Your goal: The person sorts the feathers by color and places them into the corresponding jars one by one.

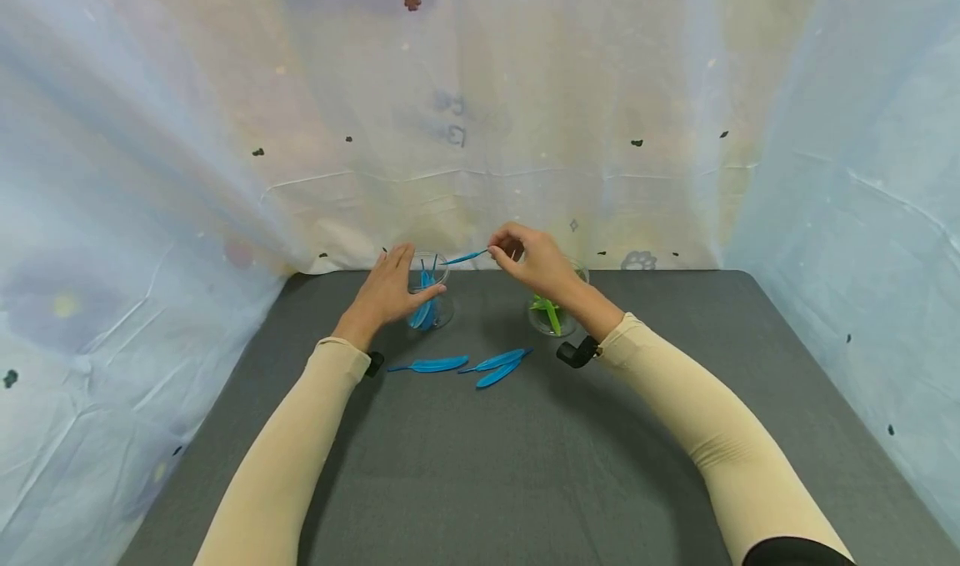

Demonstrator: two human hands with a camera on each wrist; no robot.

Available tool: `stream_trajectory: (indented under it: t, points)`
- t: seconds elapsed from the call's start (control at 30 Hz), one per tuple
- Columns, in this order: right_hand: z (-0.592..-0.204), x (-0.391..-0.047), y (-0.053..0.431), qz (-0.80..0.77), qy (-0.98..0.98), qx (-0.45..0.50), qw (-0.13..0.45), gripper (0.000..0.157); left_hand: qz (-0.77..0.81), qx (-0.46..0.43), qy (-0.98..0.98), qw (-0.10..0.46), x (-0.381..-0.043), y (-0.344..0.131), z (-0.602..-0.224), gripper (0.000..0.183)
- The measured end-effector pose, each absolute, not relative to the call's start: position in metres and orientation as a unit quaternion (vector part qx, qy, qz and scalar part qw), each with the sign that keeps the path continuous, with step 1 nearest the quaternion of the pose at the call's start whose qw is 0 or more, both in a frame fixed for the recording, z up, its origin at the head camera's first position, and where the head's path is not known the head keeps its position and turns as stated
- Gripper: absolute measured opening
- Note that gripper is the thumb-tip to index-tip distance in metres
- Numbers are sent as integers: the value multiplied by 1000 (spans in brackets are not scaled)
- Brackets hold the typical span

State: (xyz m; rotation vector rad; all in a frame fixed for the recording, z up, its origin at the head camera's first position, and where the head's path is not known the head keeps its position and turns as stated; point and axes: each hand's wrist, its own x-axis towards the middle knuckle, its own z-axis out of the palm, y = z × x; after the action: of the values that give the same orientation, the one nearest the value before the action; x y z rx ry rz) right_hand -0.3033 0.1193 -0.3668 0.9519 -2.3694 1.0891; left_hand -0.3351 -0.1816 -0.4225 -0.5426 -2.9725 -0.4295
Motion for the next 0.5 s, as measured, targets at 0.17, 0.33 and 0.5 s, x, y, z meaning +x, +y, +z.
stream_trajectory:
  t: [0.17,0.33,0.5]
  points:
    - [-368,-314,110,359,-853,337,172,9,-140,-179,-973,45,-334,-181,-422,110]
    - [-367,-320,101,351,-862,332,155,10,-136,-180,-973,43,-334,-182,-422,111]
    - [-365,-327,91,341,-867,331,147,11,-137,-181,-973,42,-335,-182,-421,110]
